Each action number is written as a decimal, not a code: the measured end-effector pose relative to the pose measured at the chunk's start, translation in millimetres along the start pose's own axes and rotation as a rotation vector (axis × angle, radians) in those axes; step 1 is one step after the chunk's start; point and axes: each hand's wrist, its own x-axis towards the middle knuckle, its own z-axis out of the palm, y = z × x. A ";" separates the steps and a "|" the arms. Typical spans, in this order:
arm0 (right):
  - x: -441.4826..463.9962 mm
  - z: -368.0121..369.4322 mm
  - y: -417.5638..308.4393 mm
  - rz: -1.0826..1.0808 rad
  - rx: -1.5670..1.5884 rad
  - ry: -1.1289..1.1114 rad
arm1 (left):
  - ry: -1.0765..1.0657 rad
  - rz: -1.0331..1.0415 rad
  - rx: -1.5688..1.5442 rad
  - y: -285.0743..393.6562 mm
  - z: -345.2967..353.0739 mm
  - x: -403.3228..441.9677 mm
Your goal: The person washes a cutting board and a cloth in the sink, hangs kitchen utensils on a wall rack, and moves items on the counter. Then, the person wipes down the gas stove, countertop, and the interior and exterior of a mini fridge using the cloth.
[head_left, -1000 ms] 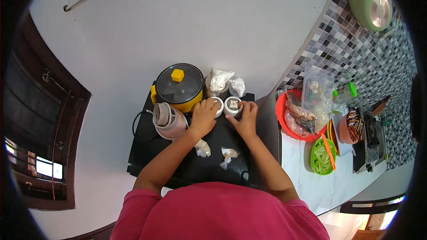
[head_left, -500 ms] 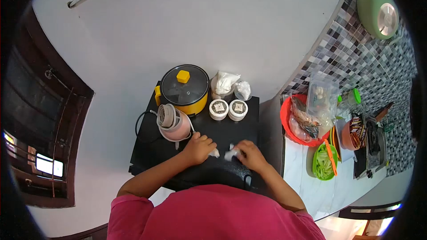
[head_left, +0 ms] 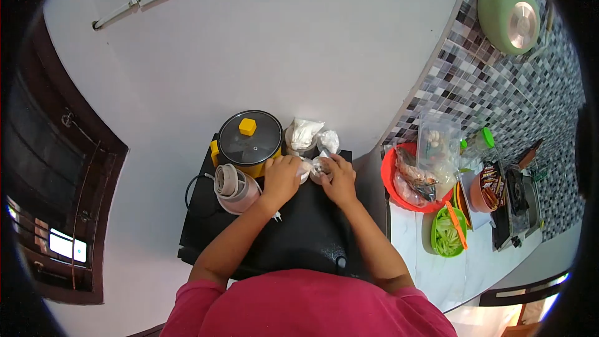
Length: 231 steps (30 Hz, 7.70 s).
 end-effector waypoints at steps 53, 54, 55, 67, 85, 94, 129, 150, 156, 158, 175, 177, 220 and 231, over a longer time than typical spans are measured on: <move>-360.9 -98.4 -145.1 0.483 0.458 0.078 | -0.407 0.066 -0.850 111.9 -66.2 -264.4; -371.1 -103.1 -145.7 0.510 0.436 0.093 | -0.427 0.100 -0.874 121.7 -65.8 -267.3; -380.7 -109.3 -144.8 0.532 0.415 0.105 | -0.472 0.113 -0.880 131.8 -65.8 -270.1; -446.0 -243.2 -66.3 0.559 0.277 0.335 | -0.718 0.288 -0.833 260.1 -56.1 -248.5; -563.2 -462.0 142.9 0.623 0.186 0.205 | -0.857 0.450 -0.790 569.1 49.0 -191.3; -549.7 -572.1 310.6 0.599 0.071 0.250 | -0.826 0.506 -0.793 686.2 154.8 -107.4; -398.1 -894.9 717.3 0.425 0.580 -0.420 | -0.613 0.076 -1.002 1130.8 380.9 72.2; -422.5 -871.7 747.3 0.127 2.279 -0.228 | -1.803 -0.223 -3.046 1229.2 467.0 73.0; -393.0 -977.1 812.1 0.101 1.823 -0.111 | -1.656 -0.528 -2.042 1265.8 447.1 138.1; -380.2 -990.9 821.9 0.332 1.613 0.002 | -1.353 -0.390 -1.610 1281.4 461.3 157.6; -314.3 -786.7 1101.5 0.861 0.312 0.633 | -0.784 -0.043 -0.199 1272.0 624.3 212.8; -308.2 -814.9 1051.1 0.801 0.583 0.526 | -0.703 -0.127 -0.267 1268.9 616.6 209.3; -349.5 -851.5 945.3 0.667 0.914 0.186 | -0.671 -0.366 -0.617 1245.2 565.8 146.9; -261.9 -797.3 770.4 0.249 0.688 -0.346 | -0.195 -0.473 -0.852 1126.1 449.6 49.2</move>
